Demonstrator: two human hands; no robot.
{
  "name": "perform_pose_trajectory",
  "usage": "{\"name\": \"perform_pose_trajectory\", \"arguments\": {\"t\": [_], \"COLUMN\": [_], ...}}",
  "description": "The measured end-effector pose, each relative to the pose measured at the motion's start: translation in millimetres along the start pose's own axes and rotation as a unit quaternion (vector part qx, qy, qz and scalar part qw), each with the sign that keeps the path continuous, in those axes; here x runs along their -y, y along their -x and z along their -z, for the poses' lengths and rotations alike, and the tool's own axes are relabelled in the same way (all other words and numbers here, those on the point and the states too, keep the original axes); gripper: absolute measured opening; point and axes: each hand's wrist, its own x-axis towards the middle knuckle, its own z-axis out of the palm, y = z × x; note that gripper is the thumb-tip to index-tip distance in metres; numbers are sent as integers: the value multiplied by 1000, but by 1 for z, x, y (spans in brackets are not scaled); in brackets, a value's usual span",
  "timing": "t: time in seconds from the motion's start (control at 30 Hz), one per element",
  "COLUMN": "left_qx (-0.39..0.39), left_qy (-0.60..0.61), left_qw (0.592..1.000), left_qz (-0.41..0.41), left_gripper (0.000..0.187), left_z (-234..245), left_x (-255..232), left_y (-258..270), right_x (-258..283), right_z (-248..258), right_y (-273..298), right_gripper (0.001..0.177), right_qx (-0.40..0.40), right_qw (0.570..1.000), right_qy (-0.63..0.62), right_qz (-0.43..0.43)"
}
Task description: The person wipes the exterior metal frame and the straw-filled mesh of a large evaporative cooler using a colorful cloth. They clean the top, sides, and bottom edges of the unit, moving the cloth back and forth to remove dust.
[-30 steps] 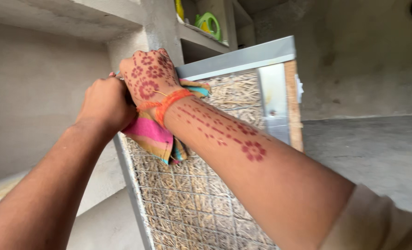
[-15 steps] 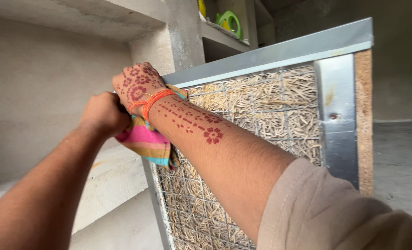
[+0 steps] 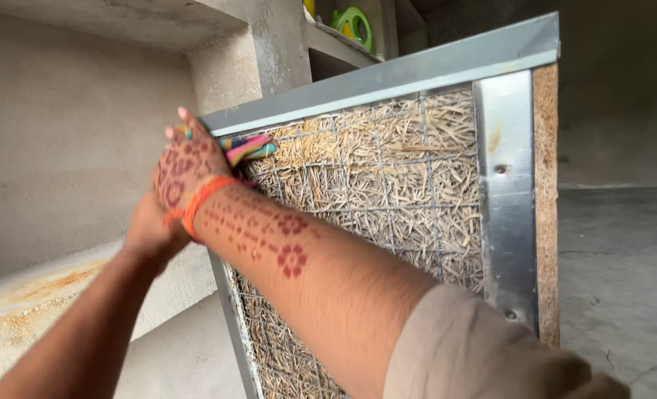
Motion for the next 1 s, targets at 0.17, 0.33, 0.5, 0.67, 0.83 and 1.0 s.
{"name": "perform_pose_trajectory", "arguments": {"t": [0.17,0.33,0.5,0.67,0.83,1.0], "left_qx": [42,119,130,181,180,108], "left_qy": [13,-175,-110,-180,-256,-177], "left_qw": [999,974,985,955,905,920], "left_qz": [-2,-83,-30,149,289,333], "left_gripper": [65,67,67,58,49,41], "left_z": [1,5,-9,-42,-58,-46], "left_x": [72,154,165,191,194,131], "left_y": [35,87,151,211,228,183], "right_x": [53,112,156,175,180,144], "right_z": [-18,-50,-73,-91,-101,-92], "right_y": [42,89,127,144,150,108], "right_gripper": [52,43,35,29,27,35], "right_qx": [5,42,63,72,74,18], "right_qw": [999,994,987,984,983,986], "right_qy": [-25,-38,-65,-82,-99,-135], "right_qz": [38,96,131,139,139,93]}}
